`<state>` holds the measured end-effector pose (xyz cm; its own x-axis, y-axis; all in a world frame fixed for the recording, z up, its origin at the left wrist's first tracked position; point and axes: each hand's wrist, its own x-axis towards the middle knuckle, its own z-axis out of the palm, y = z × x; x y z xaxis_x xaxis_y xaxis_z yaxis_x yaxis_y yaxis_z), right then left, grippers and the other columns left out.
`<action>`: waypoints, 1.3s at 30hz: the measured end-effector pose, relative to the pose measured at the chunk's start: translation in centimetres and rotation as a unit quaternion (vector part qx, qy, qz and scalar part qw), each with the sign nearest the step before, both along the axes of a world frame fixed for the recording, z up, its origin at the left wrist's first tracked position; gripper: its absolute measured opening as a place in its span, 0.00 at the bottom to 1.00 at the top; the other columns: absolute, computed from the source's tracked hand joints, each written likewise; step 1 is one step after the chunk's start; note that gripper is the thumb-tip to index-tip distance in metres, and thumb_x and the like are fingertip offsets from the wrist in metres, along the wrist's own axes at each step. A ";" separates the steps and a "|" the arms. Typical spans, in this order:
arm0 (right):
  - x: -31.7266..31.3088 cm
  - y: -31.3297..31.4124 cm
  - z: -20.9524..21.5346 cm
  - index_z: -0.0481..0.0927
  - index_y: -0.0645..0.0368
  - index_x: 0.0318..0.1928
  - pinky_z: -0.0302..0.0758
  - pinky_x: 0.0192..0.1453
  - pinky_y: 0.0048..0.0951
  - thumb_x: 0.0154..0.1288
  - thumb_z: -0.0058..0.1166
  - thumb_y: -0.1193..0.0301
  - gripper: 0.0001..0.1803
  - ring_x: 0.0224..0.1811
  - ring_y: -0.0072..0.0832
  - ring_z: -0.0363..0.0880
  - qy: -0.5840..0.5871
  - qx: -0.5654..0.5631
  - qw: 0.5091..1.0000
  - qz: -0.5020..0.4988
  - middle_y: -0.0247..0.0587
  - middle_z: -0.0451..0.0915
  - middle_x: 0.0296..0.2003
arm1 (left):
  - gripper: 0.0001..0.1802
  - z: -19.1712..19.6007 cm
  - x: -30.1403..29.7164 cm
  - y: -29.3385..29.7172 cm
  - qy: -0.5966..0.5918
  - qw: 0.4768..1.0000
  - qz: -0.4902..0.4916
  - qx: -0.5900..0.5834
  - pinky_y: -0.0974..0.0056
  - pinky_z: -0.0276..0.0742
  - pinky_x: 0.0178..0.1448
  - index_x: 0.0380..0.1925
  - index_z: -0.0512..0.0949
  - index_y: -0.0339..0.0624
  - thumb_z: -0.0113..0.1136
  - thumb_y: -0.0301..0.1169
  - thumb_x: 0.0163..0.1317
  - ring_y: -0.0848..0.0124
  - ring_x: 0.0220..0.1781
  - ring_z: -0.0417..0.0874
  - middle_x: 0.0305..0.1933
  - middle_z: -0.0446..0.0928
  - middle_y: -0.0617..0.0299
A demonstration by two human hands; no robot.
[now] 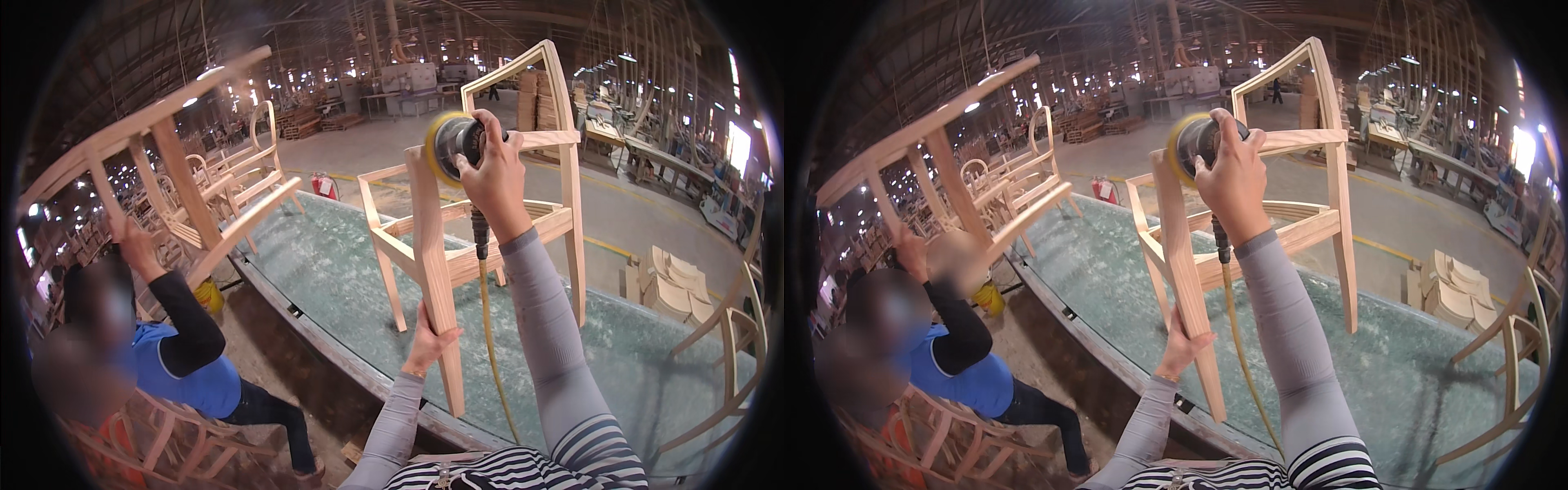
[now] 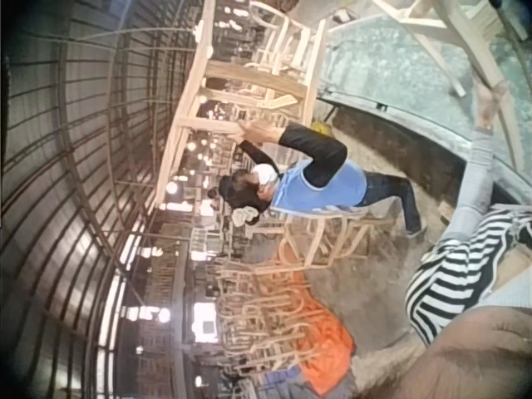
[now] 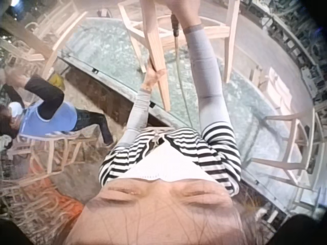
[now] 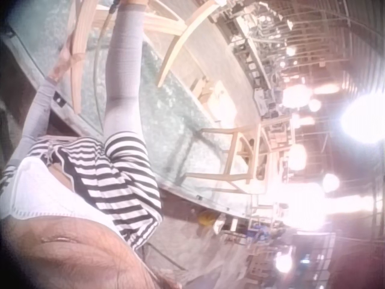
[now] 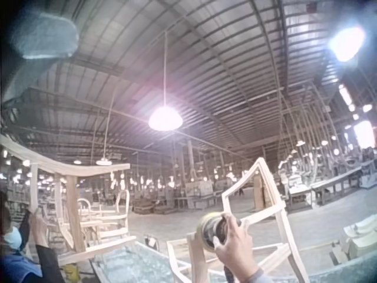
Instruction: The person uses a handheld orbital sander to smooth the wooden legs and frame of a chair in a factory setting. They systematically sand different parts of the chair, including the legs and the seat frame, while holding the chair steady with their other hand. The person briefly pauses to interact with a coworker before resuming the sanding process.
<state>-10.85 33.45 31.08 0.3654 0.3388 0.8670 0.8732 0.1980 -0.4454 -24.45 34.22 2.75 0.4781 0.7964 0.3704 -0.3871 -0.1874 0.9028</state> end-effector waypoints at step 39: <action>28.0 -28.0 -27.8 0.68 0.54 0.63 0.66 0.65 0.38 0.48 0.66 0.77 0.38 0.60 0.43 0.71 0.336 -0.064 0.931 -0.125 0.50 0.73 0.56 | 0.27 22.0 5.1 0.3 -0.151 0.934 0.239 0.218 0.67 0.82 0.46 0.65 0.60 0.33 0.54 0.28 0.69 0.73 0.40 0.82 0.47 0.77 0.55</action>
